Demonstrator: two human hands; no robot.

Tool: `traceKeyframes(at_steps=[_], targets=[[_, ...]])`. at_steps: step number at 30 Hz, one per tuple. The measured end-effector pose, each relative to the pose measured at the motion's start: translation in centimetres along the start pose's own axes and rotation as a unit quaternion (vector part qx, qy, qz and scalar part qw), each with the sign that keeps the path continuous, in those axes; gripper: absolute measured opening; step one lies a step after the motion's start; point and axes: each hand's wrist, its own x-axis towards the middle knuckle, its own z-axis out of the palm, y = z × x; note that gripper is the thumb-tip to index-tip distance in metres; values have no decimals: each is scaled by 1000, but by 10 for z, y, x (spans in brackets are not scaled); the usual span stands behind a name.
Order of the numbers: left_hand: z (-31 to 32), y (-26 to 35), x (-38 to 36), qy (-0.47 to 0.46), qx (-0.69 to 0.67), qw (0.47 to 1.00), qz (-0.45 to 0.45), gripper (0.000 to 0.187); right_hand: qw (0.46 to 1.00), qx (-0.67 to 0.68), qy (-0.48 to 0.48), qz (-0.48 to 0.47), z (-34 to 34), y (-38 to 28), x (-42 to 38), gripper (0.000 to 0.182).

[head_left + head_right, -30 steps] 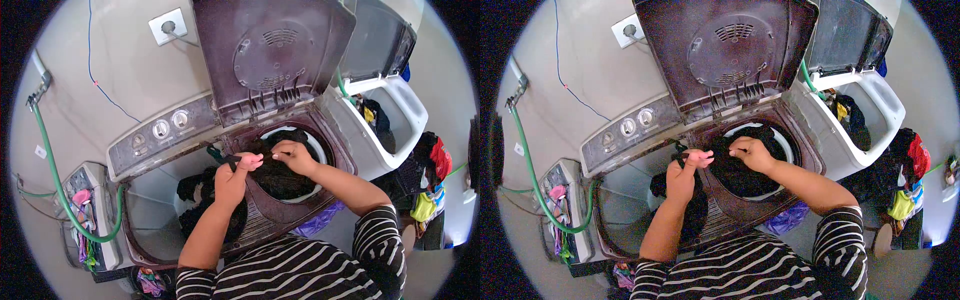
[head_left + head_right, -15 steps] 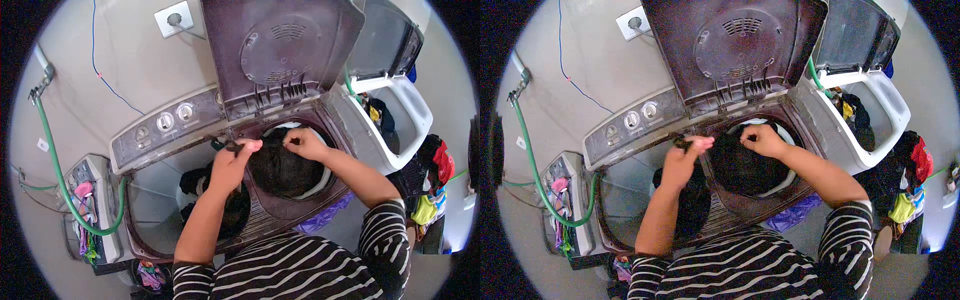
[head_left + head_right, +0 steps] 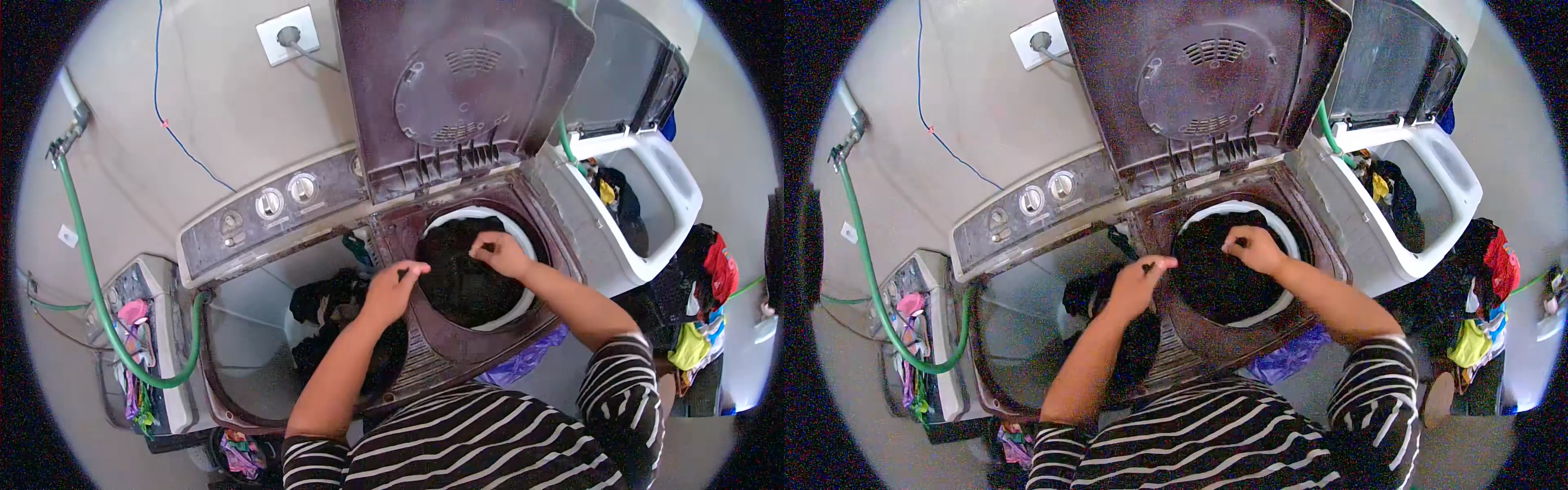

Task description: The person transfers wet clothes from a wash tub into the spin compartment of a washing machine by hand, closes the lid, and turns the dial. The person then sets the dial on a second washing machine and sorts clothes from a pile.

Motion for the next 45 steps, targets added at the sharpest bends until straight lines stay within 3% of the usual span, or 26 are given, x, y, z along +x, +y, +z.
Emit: traceKeyframes(at_steps=[2,4,8,10,12,13,17,18,22,24,25,27,29,30,32,34,35,37,38,42,44,45], targets=[[8,-17,-2,-11,-32,999,14,24,992,24,44,117,4,2,-8,4],[13,-18,0,-5,-70,997,35,24,996,51,63,-21,20,0,-18,5],[23,-23,10,16,-179,978,108,26,995,88,-33,41,32,-36,-44,6],[33,-43,17,-4,64,983,172,30,995,101,0,24,27,-44,-49,6],[41,-61,22,-29,305,925,224,36,993,115,35,7,19,-51,-54,7],[42,-55,20,-29,305,925,225,36,990,125,60,28,11,-53,-57,6],[47,-16,5,-200,403,890,80,49,982,105,149,48,-27,-41,-69,4],[47,-8,3,-201,402,890,81,49,982,104,149,50,-30,-46,-67,4],[45,18,0,-121,341,931,53,53,960,208,177,57,-37,-88,-58,3],[55,12,2,34,297,927,227,57,961,213,173,22,-43,-105,-56,3],[59,14,4,40,301,926,223,57,961,219,167,-10,-43,-112,-54,5],[64,13,4,105,285,899,314,56,958,239,144,-71,-35,-119,-46,8],[64,-7,2,25,213,954,208,47,957,268,98,-55,-26,-112,-41,8],[63,-12,-2,36,218,955,197,47,957,281,67,-41,-27,-106,-39,8],[64,-18,-5,-20,227,970,82,36,956,293,14,-13,-28,-97,-34,9],[68,-47,4,77,204,967,133,24,940,319,112,48,-22,-79,-27,17],[67,-46,5,72,198,968,139,24,942,311,117,48,-17,-68,-29,17],[55,-42,9,123,111,986,1,21,988,108,108,3,-8,-46,-30,29],[53,-34,11,119,108,987,7,21,988,101,113,2,-7,-34,-34,29],[46,4,13,97,6,995,-7,18,982,51,-22,181,-8,7,-59,38],[44,10,22,122,-9,990,74,19,994,-8,28,108,-27,-11,-46,39],[40,18,27,121,-8,990,70,19,990,25,77,114,-35,-20,-41,35]])
